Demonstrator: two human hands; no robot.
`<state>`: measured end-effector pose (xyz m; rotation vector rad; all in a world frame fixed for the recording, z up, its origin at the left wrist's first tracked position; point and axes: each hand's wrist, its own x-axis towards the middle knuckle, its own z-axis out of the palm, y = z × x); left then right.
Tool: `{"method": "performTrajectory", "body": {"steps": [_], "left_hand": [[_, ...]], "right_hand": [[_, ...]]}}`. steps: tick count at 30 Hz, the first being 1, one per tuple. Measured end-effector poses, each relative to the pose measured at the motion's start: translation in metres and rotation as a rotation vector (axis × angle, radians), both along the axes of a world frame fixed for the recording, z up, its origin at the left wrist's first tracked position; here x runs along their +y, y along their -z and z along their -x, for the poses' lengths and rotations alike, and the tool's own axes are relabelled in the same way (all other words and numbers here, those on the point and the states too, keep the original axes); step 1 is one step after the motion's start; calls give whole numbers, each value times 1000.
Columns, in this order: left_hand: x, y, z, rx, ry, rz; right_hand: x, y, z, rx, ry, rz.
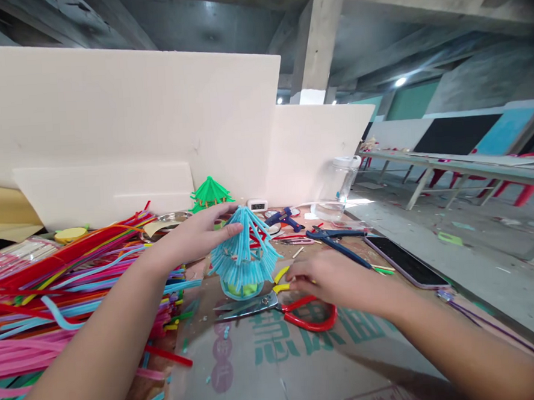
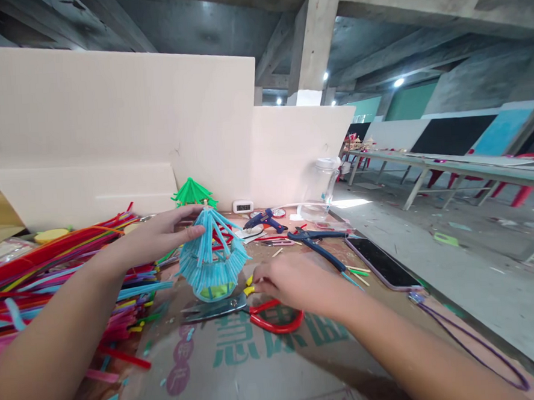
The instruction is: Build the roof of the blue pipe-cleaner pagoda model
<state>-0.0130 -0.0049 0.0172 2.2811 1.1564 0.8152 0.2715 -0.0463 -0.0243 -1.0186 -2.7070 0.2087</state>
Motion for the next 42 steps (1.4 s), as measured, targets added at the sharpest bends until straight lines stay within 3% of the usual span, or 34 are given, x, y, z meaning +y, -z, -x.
{"method": "performTrajectory", "body": {"steps": [4, 8, 13, 20, 27, 42], "left_hand": [[0, 1, 0, 2, 10, -7], [0, 1, -1, 25, 11, -28], [-2, -1, -3, 23, 27, -33], [-3, -2, -5, -5, 45, -5], [-10, -6, -10, 72, 6, -71], [-15, -10, -11, 130, -9, -130]], "right_hand": [[0, -22, 15, 281, 105, -239], [12, -32, 41, 403, 12, -406], [19, -27, 59, 295, -17, -477], [4, -17, 52, 236, -20, -527], [7, -5, 55, 200, -13, -727], [7, -1, 58, 330, -25, -653]]}}
